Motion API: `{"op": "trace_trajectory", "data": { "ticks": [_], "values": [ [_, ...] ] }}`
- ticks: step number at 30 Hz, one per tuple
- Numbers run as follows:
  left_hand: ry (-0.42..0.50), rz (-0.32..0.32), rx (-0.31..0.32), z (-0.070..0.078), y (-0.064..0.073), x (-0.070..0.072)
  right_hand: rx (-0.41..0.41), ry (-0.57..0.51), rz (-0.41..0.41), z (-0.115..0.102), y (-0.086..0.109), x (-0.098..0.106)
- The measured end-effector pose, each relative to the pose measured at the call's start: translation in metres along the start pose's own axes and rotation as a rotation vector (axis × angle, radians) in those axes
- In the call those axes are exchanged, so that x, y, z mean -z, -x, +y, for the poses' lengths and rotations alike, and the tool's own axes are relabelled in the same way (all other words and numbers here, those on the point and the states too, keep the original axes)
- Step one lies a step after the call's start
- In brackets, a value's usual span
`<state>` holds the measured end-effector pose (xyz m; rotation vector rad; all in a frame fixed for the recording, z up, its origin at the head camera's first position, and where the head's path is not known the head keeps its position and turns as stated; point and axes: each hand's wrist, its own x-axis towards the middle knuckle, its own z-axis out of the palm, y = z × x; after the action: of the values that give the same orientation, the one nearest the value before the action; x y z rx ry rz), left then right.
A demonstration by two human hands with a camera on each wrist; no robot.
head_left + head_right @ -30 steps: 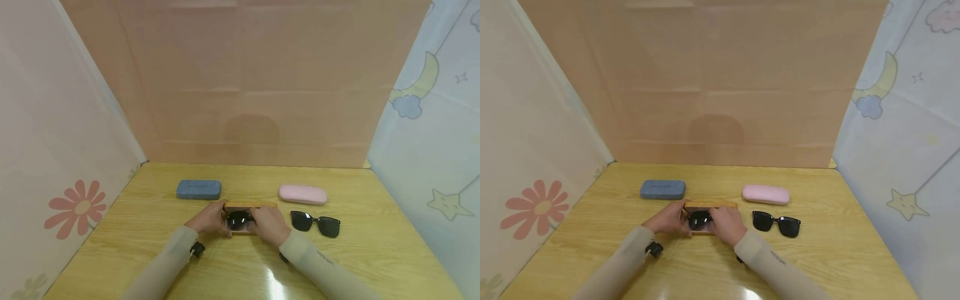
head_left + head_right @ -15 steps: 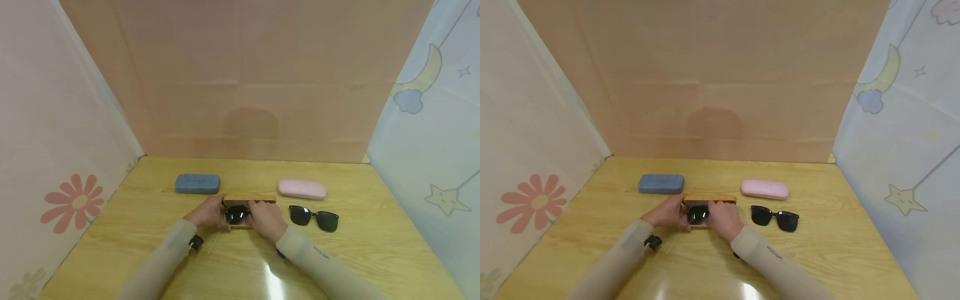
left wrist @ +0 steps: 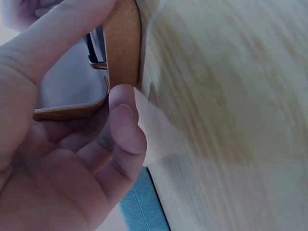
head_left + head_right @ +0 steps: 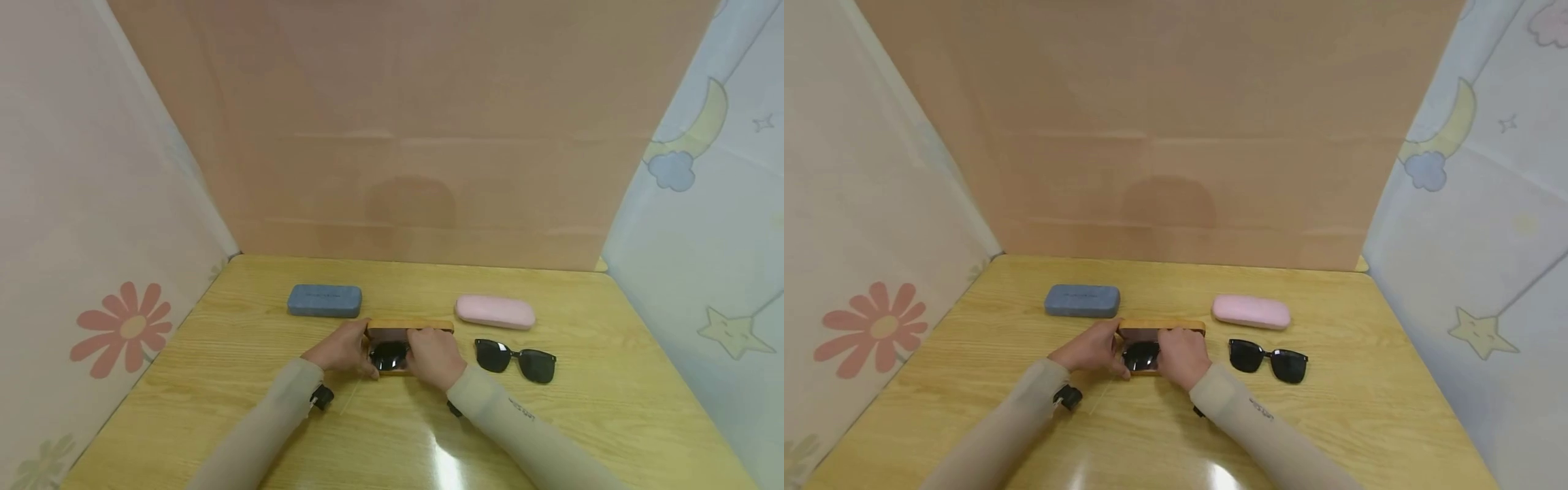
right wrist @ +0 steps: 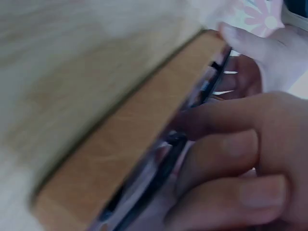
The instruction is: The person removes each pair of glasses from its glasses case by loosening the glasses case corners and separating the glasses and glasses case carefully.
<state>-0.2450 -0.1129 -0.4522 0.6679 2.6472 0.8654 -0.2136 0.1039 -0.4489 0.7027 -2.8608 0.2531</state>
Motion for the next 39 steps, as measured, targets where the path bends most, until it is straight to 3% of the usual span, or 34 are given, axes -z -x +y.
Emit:
{"op": "trace_trajectory", "data": {
  "ticks": [3,6,12,19,26,30,39],
  "values": [
    [-0.004,-0.007,0.008,0.000,-0.002,-0.001,-0.071,-0.066,-0.119,-0.001,-0.004,0.002],
    [-0.003,-0.008,0.009,-0.001,-0.003,-0.002,-0.116,-0.102,-0.181,-0.002,-0.008,0.002],
    [0.020,-0.003,0.003,-0.003,-0.005,-0.007,-0.137,-0.086,-0.137,-0.004,-0.002,-0.003],
    [-0.007,0.025,-0.005,-0.005,-0.003,-0.010,-0.075,-0.013,-0.038,-0.004,0.001,-0.009],
    [-0.019,0.018,-0.006,-0.008,-0.004,-0.007,-0.137,-0.086,-0.198,0.000,-0.008,0.002],
    [-0.006,0.021,-0.006,-0.007,-0.005,-0.006,-0.175,-0.125,-0.230,-0.001,-0.010,0.007],
    [-0.004,0.024,-0.021,-0.010,-0.007,-0.006,-0.297,-0.336,-0.331,0.008,-0.010,0.004]
  ]
}}
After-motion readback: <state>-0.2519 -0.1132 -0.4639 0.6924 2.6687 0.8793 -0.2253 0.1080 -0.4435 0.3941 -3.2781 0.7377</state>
